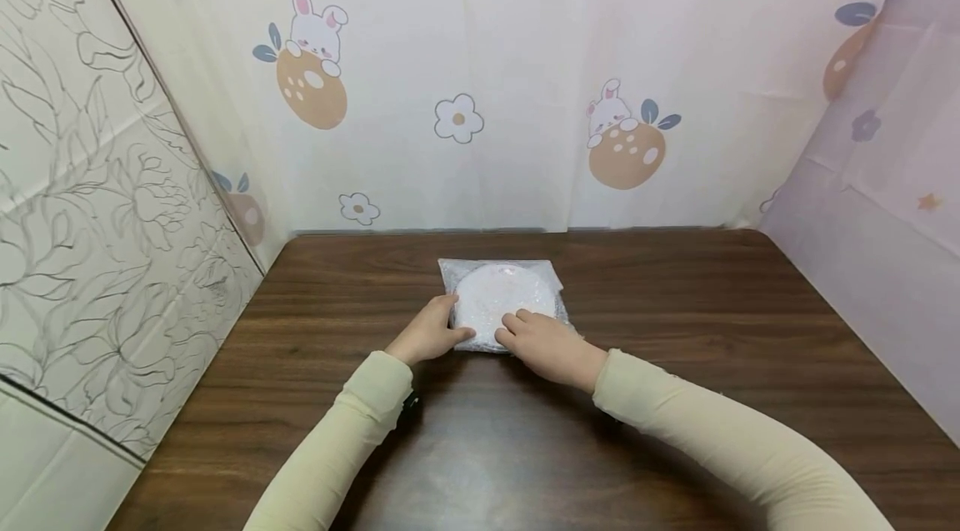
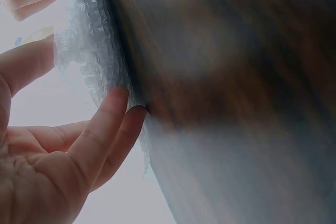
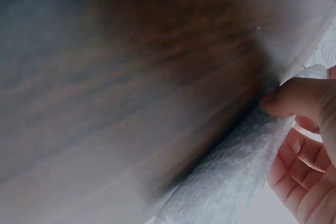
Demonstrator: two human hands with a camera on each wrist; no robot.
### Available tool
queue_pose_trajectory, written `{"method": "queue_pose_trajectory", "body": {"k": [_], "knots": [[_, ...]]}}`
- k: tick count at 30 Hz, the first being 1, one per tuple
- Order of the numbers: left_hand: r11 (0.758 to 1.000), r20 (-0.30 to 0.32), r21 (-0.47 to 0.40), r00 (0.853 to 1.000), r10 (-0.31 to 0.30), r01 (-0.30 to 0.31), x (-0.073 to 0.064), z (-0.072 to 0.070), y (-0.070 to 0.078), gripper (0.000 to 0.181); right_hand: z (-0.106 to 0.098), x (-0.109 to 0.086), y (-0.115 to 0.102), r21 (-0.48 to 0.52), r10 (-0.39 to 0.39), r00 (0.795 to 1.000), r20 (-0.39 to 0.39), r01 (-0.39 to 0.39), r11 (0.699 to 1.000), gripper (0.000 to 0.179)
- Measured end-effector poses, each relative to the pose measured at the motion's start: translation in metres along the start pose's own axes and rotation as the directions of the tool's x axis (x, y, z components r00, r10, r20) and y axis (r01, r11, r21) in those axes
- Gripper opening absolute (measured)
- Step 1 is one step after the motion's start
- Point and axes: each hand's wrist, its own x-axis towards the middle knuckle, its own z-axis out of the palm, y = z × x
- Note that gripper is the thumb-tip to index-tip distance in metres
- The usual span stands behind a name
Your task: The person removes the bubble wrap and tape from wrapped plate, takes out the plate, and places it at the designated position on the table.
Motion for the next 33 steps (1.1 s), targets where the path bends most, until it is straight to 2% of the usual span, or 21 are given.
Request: {"method": "queue_pose_trajectory", "body": {"k": [10,19,25,29,33], "knots": [[0.999,-0.017,0.041,0.999,-0.033,0.033,-0.006,-0.008,-0.004,0.070,0.005,0.012,-0.005,-0.011,-0.016,1.000,-0.018,0.015,1.000,0.018],[0.999,0.001,0.028,0.999,-0.033,0.032,-0.004,-0.005,-0.002,0.071,0.001,0.007,-0.002,0.021,-0.034,0.999,-0.041,0.035,0.999,0.015],[1.000,-0.001,0.004,1.000,-0.028,0.028,-0.004,-0.004,0.002,0.070,-0.003,0.003,-0.001,0.006,-0.072,0.997,-0.007,0.072,0.997,0.008],[1.000,-0.002,-0.011,1.000,-0.020,0.020,-0.003,-0.003,0.003,0.070,-0.004,0.000,0.000,0.010,-0.053,0.999,-0.008,0.053,0.999,0.006],[1.000,-0.004,-0.013,1.000,-0.014,0.014,-0.002,0.000,0.003,0.069,-0.007,-0.002,0.002,0.096,-0.002,1.000,-0.004,0.002,0.995,0.009]]}}
